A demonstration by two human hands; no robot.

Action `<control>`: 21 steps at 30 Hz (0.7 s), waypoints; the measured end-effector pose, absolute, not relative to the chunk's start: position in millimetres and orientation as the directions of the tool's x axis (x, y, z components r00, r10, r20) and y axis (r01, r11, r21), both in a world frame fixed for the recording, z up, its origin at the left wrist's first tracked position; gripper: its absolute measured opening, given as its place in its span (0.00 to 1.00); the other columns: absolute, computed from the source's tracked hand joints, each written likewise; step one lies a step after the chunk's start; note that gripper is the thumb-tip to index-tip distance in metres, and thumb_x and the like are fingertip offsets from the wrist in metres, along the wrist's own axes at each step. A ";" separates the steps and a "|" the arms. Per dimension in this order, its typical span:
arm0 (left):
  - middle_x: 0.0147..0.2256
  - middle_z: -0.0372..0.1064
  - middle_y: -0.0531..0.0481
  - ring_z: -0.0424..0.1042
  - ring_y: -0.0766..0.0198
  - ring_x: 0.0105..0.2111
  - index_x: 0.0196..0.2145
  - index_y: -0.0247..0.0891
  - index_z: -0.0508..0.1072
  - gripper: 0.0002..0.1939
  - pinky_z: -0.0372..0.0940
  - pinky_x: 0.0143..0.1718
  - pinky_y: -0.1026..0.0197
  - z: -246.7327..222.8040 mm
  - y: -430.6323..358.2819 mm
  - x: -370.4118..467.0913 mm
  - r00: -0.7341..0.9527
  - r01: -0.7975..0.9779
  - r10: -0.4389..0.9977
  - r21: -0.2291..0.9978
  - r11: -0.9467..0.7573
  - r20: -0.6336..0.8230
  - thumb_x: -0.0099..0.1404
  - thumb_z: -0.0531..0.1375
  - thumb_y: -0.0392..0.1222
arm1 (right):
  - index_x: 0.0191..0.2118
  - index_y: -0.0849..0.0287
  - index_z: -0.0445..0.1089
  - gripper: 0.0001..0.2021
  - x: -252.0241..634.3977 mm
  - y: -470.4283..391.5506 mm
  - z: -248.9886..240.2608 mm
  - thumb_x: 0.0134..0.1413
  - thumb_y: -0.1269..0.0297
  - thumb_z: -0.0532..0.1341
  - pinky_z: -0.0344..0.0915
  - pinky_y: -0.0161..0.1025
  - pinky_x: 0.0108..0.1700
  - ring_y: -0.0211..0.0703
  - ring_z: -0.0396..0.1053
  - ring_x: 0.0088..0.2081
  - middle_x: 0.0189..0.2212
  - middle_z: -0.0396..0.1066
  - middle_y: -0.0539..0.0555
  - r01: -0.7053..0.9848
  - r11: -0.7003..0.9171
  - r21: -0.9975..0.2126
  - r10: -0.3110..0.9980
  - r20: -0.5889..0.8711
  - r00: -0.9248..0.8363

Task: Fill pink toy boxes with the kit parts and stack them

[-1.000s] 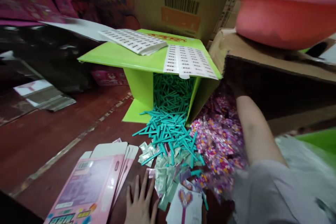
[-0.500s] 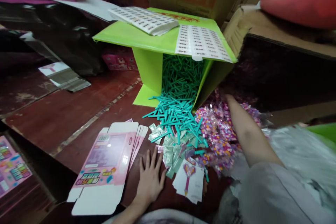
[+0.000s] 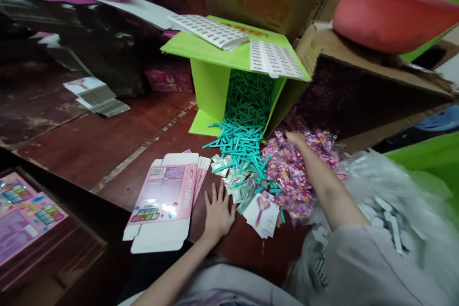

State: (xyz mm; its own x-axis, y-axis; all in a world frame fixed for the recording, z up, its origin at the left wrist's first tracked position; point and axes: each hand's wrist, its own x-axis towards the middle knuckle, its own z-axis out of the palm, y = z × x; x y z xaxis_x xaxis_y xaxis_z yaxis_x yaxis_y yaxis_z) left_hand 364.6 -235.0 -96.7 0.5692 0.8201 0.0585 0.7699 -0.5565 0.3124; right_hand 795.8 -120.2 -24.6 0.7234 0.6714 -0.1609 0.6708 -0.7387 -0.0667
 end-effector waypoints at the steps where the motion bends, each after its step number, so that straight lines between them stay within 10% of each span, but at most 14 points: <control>1: 0.66 0.41 0.42 0.35 0.39 0.65 0.54 0.34 0.69 0.24 0.32 0.61 0.34 -96.2 -235.1 364.1 0.570 0.768 0.820 0.318 -0.556 0.057 0.65 0.49 0.47 | 0.45 0.67 0.74 0.28 790.6 -123.1 -21.4 0.57 0.46 0.51 0.63 0.47 0.48 0.59 0.70 0.49 0.44 0.73 0.69 0.660 -0.744 -0.101 0.668 -0.141 0.731; 8: 0.64 0.45 0.35 0.35 0.38 0.65 0.57 0.31 0.65 0.25 0.30 0.61 0.32 -104.5 -231.8 362.1 0.575 0.731 0.816 0.408 -0.547 0.062 0.64 0.50 0.44 | 0.53 0.67 0.68 0.24 762.7 -141.7 55.4 0.63 0.60 0.43 0.59 0.43 0.53 0.49 0.67 0.51 0.50 0.69 0.66 0.640 -0.673 -0.370 0.592 0.249 0.767; 13: 0.65 0.38 0.31 0.33 0.39 0.65 0.60 0.26 0.56 0.29 0.36 0.61 0.34 -109.8 -225.7 355.3 0.517 0.640 0.845 0.594 -0.486 0.135 0.62 0.51 0.37 | 0.40 0.64 0.73 0.16 680.3 -213.6 108.1 0.57 0.57 0.55 0.64 0.37 0.45 0.42 0.72 0.39 0.36 0.75 0.57 0.728 -0.179 -0.661 0.548 0.548 0.632; 18: 0.57 0.48 0.29 0.49 0.45 0.60 0.56 0.28 0.58 0.26 0.50 0.58 0.41 -106.1 -234.7 342.0 0.286 0.393 0.881 0.792 -0.467 0.378 0.61 0.55 0.38 | 0.34 0.60 0.68 0.13 547.0 -325.9 39.3 0.51 0.54 0.59 0.64 0.36 0.34 0.39 0.68 0.29 0.26 0.71 0.50 0.456 -0.271 -0.847 0.380 0.341 0.860; 21: 0.43 0.59 0.39 0.61 0.53 0.48 0.45 0.32 0.65 0.15 0.60 0.49 0.48 -104.6 -254.3 338.1 0.428 0.189 0.768 0.784 -0.592 0.477 0.60 0.57 0.37 | 0.31 0.60 0.68 0.16 495.2 -362.9 -35.2 0.48 0.50 0.58 0.65 0.38 0.35 0.44 0.70 0.30 0.26 0.72 0.54 0.158 -0.459 -0.874 0.146 0.101 0.984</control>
